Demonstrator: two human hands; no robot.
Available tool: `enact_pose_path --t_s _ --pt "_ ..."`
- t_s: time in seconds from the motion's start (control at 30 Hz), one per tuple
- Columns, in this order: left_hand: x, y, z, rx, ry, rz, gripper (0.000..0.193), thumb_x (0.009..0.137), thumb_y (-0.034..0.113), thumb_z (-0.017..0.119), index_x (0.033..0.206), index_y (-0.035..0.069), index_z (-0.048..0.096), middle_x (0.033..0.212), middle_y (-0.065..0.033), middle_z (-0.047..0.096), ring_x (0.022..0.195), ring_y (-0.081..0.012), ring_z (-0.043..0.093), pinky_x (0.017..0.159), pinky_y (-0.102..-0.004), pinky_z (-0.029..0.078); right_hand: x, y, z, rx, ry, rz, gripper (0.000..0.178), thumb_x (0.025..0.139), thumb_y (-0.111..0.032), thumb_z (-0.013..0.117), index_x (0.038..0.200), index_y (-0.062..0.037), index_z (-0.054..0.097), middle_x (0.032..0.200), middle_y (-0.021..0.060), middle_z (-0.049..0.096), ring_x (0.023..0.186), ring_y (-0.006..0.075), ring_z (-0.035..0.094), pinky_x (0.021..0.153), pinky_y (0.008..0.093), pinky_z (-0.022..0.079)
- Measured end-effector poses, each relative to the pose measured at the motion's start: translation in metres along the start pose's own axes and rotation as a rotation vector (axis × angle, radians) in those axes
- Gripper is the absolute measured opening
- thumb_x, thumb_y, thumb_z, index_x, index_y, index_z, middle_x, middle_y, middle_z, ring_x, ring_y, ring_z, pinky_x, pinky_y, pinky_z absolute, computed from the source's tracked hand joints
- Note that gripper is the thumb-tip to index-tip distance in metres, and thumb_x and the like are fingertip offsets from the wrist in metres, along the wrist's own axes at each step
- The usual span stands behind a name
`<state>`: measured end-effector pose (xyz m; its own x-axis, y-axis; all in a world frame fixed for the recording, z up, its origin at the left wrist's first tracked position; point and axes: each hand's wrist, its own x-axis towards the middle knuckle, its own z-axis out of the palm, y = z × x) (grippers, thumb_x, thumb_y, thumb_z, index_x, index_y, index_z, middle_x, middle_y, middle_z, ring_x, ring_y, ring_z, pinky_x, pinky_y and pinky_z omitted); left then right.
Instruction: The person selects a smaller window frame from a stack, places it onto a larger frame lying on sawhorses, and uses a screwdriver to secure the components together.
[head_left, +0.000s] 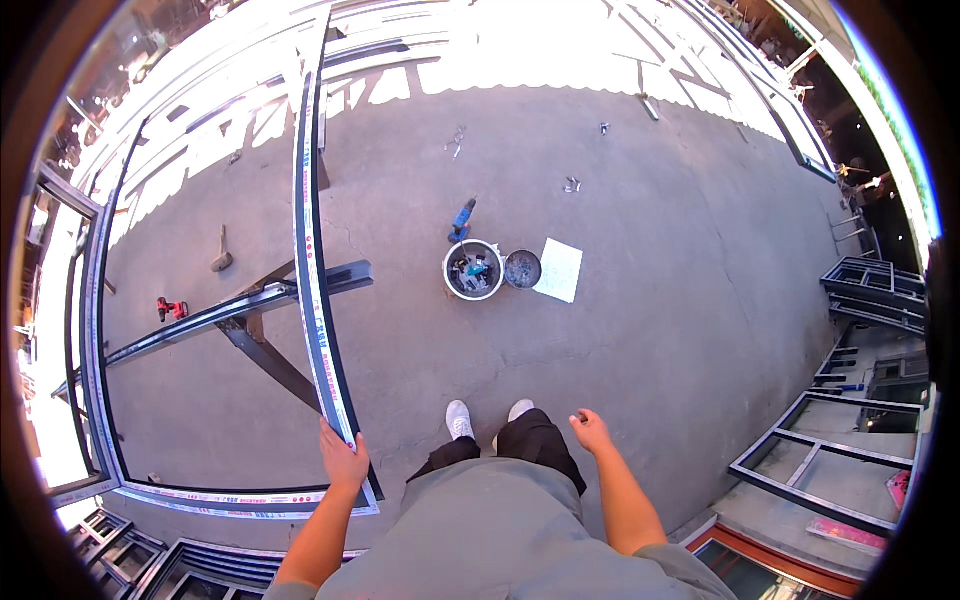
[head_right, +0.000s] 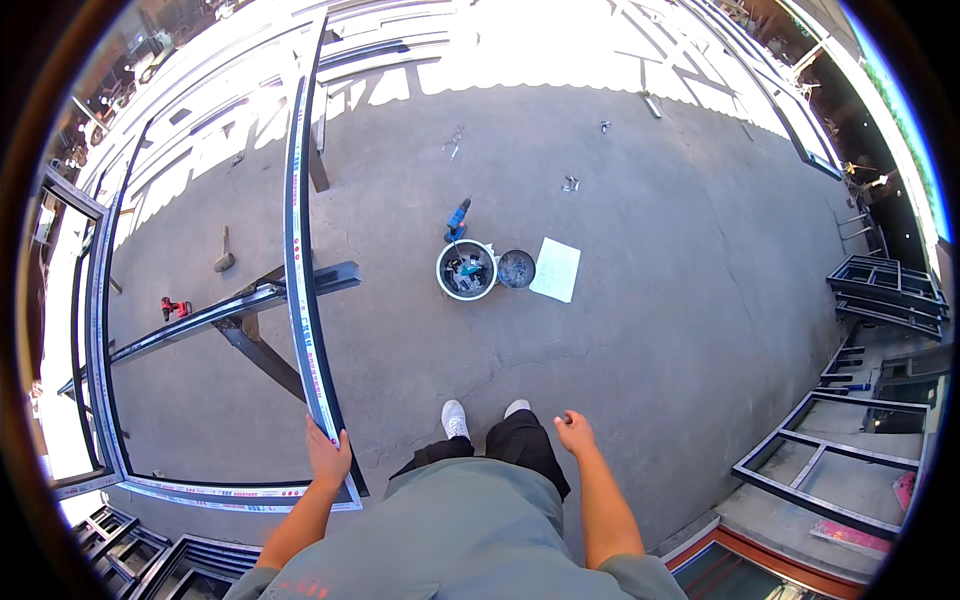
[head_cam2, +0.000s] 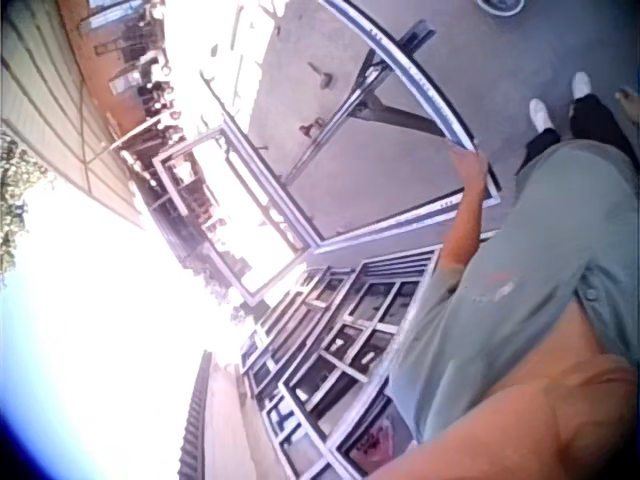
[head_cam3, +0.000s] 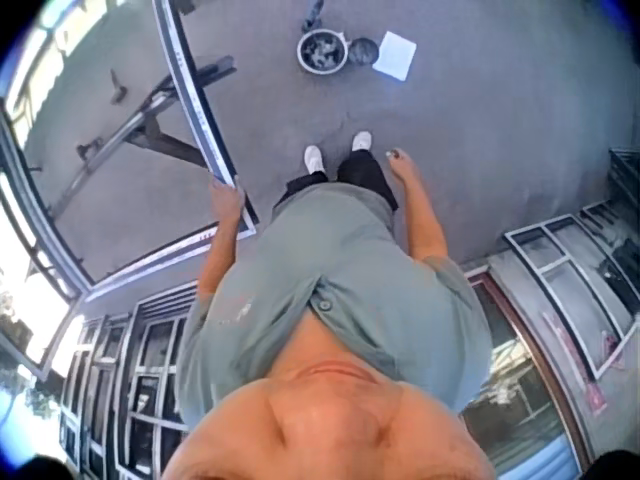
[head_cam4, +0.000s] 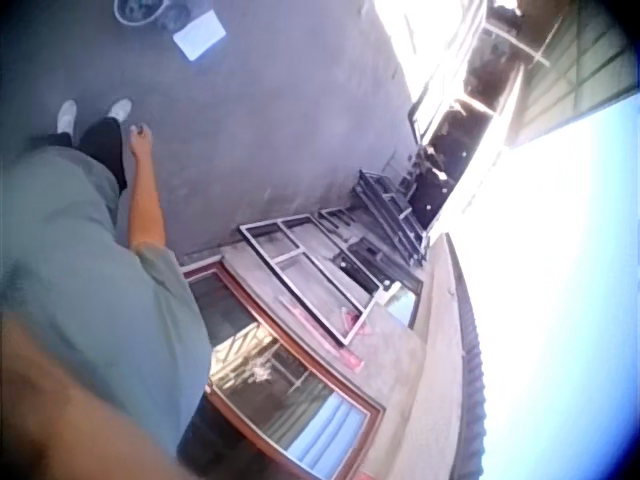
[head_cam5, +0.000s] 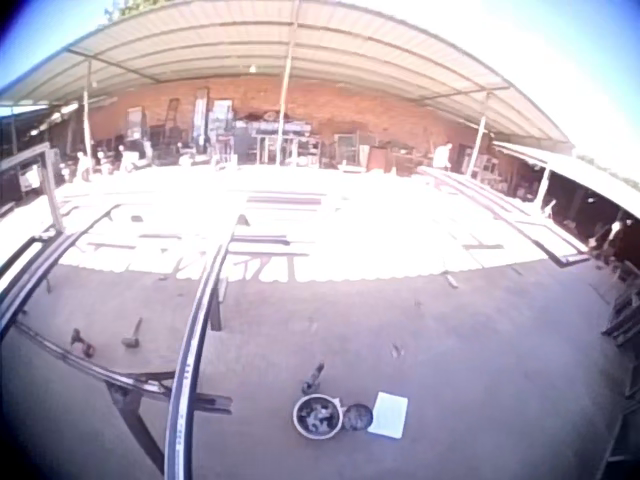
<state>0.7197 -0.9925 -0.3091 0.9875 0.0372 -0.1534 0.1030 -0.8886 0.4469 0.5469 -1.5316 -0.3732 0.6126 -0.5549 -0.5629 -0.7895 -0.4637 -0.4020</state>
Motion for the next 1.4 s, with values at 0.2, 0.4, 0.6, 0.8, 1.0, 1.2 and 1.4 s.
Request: enact_pose_path --t_s 0.2,0.4,0.6,0.8,1.0,1.2,1.4 --pt "0.053 0.030 0.014 0.128 0.131 -0.215 0.078 0.090 0.027 0.070 0.145 -0.012 0.032 0.139 -0.0343 0.046 0.130 -0.0504 0.045 0.110 -0.0537 0.038 0.202 -0.133 0.033 -0.275 -0.390 -0.227 0.059 0.093 -0.044 0.065 0.135 -0.0040 0.061 0.126 0.0187 0.067 0.117 0.0339 0.064 0.100 0.0432 0.050" --pt "0.112 0.076 0.024 0.263 0.210 -0.413 0.074 0.091 0.032 0.071 0.145 -0.006 0.037 0.138 -0.0296 0.050 0.127 -0.0485 0.050 0.106 -0.0535 0.041 0.424 -0.266 0.094 -0.581 -0.536 -0.355 0.060 0.094 -0.043 0.062 0.141 -0.0073 0.055 0.141 0.0206 0.054 0.128 0.0381 0.057 0.108 0.0465 0.046" --pt "0.127 0.075 0.035 0.298 0.198 -0.442 0.069 0.092 0.027 0.072 0.144 -0.006 0.040 0.136 -0.0298 0.052 0.125 -0.0497 0.052 0.105 -0.0499 0.042 0.559 -0.383 0.176 -0.543 -0.511 -0.235 0.064 0.094 -0.040 0.061 0.148 -0.0100 0.048 0.151 0.0210 0.041 0.131 0.0407 0.054 0.109 0.0480 0.045" --pt "0.129 0.070 0.045 0.343 0.196 -0.525 0.066 0.094 0.024 0.070 0.144 -0.008 0.040 0.135 -0.0301 0.053 0.125 -0.0460 0.053 0.107 -0.0466 0.041 0.624 -0.373 0.270 -0.367 -0.538 -0.136 0.065 0.083 -0.021 0.056 0.147 -0.0092 0.051 0.156 0.0190 0.036 0.134 0.0424 0.051 0.114 0.0471 0.040" --pt "0.143 0.078 0.044 0.322 0.200 -0.506 0.066 0.093 0.022 0.071 0.143 -0.009 0.041 0.133 -0.0295 0.054 0.122 -0.0460 0.054 0.105 -0.0468 0.042 0.619 -0.327 0.285 -0.143 -0.161 -0.445 0.038 0.085 -0.023 0.063 0.115 -0.0014 0.072 0.121 0.0171 0.064 0.112 0.0353 0.064 0.097 0.0410 0.051" --pt "0.139 0.085 0.032 0.288 0.229 -0.466 0.069 0.088 0.021 0.074 0.143 -0.007 0.042 0.131 -0.0279 0.055 0.121 -0.0474 0.055 0.104 -0.0472 0.043 0.559 -0.329 0.207 -0.053 -0.022 -0.672 0.018 0.087 -0.014 0.063 0.091 -0.0013 0.074 0.096 0.0159 0.068 0.089 0.0355 0.068 0.079 0.0429 0.055" --pt "0.116 0.078 0.024 0.280 0.225 -0.460 0.080 0.085 0.029 0.075 0.147 -0.005 0.038 0.136 -0.0291 0.051 0.125 -0.0499 0.050 0.105 -0.0515 0.042 0.428 -0.317 0.130 -0.017 -0.245 -0.814 0.013 0.086 -0.011 0.068 0.093 -0.0036 0.076 0.092 0.0127 0.071 0.082 0.0311 0.071 0.073 0.0392 0.057"
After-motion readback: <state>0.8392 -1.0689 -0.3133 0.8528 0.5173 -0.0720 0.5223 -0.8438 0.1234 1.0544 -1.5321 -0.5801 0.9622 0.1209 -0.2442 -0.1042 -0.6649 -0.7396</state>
